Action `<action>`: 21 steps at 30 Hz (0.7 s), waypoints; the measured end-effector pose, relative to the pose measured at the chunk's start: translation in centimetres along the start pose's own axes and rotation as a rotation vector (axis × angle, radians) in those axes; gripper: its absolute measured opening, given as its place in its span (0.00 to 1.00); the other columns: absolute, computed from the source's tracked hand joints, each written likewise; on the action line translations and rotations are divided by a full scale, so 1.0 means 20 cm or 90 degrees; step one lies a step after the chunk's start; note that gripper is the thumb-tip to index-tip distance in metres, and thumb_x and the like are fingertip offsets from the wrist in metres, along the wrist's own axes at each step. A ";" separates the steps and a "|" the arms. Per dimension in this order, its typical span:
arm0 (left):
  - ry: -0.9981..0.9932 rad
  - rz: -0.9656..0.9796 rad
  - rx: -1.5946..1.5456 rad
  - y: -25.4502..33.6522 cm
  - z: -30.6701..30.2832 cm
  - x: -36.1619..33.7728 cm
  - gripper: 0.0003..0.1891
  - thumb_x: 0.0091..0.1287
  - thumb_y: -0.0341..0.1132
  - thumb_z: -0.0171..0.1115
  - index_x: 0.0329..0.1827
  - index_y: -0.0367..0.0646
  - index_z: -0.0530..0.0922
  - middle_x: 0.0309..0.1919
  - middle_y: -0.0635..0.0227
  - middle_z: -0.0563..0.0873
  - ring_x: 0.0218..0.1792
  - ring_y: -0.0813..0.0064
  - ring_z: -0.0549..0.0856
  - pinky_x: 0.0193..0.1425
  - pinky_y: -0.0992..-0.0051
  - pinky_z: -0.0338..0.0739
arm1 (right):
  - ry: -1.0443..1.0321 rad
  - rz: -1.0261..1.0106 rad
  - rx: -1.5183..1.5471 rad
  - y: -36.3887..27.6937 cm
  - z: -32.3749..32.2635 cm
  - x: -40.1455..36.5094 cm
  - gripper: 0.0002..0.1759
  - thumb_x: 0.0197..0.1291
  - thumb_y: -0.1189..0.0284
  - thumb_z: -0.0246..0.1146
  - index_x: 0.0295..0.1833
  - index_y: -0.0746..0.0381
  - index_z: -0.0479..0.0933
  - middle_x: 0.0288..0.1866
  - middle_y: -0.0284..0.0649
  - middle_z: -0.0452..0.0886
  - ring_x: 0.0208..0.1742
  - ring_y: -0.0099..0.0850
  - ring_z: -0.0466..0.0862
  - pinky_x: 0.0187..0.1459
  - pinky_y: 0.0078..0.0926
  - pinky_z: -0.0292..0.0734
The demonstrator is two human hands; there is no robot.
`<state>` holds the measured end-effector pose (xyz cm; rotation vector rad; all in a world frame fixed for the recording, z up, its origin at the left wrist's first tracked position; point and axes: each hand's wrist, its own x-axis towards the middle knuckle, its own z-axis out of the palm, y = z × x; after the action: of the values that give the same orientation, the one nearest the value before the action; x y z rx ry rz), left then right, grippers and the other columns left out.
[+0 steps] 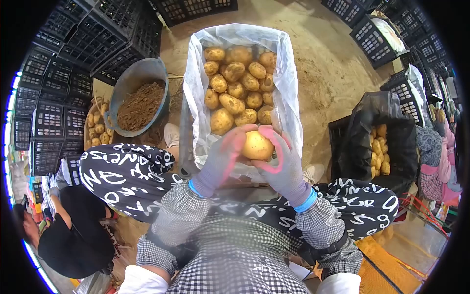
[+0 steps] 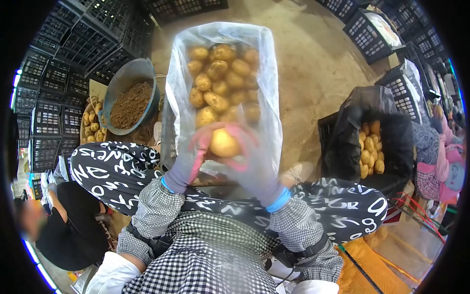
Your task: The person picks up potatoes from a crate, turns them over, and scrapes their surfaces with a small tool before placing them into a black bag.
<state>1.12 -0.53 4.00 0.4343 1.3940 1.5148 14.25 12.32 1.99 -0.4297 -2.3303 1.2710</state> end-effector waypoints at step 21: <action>-0.129 0.171 0.116 -0.04 0.00 0.02 0.21 0.66 0.29 0.66 0.62 0.38 0.79 0.70 0.60 0.70 0.69 0.68 0.72 0.71 0.71 0.68 | 0.078 0.259 0.277 -0.03 -0.12 0.00 0.34 0.50 0.79 0.71 0.66 0.65 0.71 0.56 0.43 0.80 0.54 0.34 0.83 0.57 0.28 0.78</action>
<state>1.27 -0.26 3.17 0.8944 1.3565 1.5110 15.49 13.69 3.55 -0.8281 -1.8445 1.8276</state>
